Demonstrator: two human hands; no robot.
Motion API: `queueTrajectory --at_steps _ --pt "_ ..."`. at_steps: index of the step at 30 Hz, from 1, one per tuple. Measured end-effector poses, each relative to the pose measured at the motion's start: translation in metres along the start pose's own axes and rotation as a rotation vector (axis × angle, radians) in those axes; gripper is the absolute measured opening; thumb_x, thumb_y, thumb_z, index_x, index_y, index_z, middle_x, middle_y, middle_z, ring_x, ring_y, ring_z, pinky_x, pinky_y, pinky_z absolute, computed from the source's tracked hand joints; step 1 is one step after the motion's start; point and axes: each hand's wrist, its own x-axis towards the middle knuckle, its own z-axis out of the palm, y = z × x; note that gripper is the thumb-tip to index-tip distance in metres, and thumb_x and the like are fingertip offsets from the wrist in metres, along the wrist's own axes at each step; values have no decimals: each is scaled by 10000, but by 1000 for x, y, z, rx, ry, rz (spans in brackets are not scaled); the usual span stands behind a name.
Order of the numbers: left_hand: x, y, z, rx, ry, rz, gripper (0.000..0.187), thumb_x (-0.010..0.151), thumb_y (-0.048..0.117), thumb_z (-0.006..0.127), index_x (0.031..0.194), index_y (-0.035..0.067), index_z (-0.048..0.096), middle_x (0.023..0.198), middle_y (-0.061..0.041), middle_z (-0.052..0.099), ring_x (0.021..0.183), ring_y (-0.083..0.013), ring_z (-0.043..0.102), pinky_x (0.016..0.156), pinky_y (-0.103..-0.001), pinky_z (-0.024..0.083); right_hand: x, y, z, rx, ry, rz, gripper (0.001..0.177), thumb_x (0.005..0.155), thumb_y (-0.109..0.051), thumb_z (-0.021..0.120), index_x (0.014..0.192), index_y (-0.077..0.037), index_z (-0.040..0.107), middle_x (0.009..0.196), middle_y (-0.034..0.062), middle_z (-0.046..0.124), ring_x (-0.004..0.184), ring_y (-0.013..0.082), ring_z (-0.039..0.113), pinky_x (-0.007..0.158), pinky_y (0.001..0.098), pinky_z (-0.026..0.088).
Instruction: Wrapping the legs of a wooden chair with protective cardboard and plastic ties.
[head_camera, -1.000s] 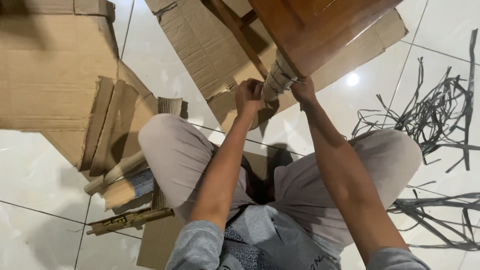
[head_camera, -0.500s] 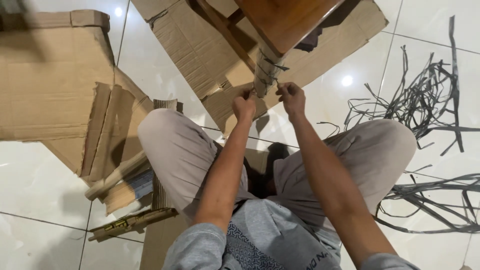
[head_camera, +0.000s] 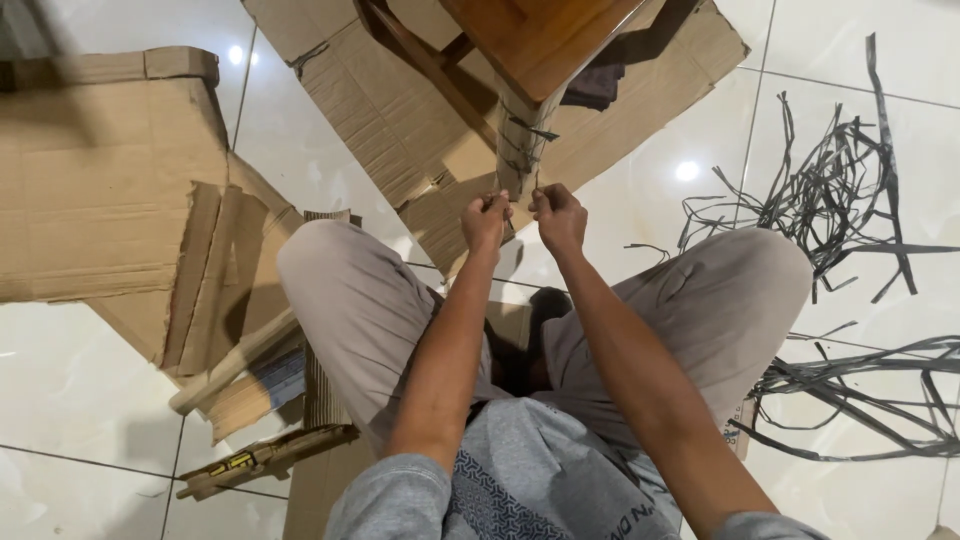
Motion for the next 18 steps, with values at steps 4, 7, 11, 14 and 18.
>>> queueTrajectory --at_steps 4,7,11,14,18 --pt "-11 -6 1 -93 3 -4 125 868 224 752 903 119 694 778 -40 691 679 -104 711 600 -215 561 -3 7 2 -39 -1 18 177 970 -312 648 999 -165 742 731 -10 762 721 186 749 790 330 532" --pt "-17 -6 0 -96 6 19 122 855 203 783 907 102 736 757 -55 708 647 -104 724 567 -210 573 -4 13 2 -26 -4 4 211 969 -321 640 1017 -137 731 729 1 762 704 202 748 764 355 541" --pt "-26 -3 3 -111 -2 12 143 848 186 772 968 108 778 774 -77 725 649 -112 722 584 -223 587 -6 10 -3 -50 -15 51 230 975 -349 626 1036 -149 722 706 -23 753 698 171 740 761 333 542" --pt "-26 -4 3 -152 -24 16 182 857 168 756 1018 85 770 788 -84 706 651 -110 703 611 -231 589 -10 5 -7 -101 -37 61 265 994 -368 598 1076 -142 710 678 -14 737 713 214 739 771 373 541" --pt "-6 -16 4 -69 -54 84 169 853 179 768 1003 105 788 772 -57 704 645 -112 713 622 -278 596 -6 9 -5 -177 -79 -32 250 1026 -329 586 1078 -108 690 669 44 721 748 318 743 777 454 543"
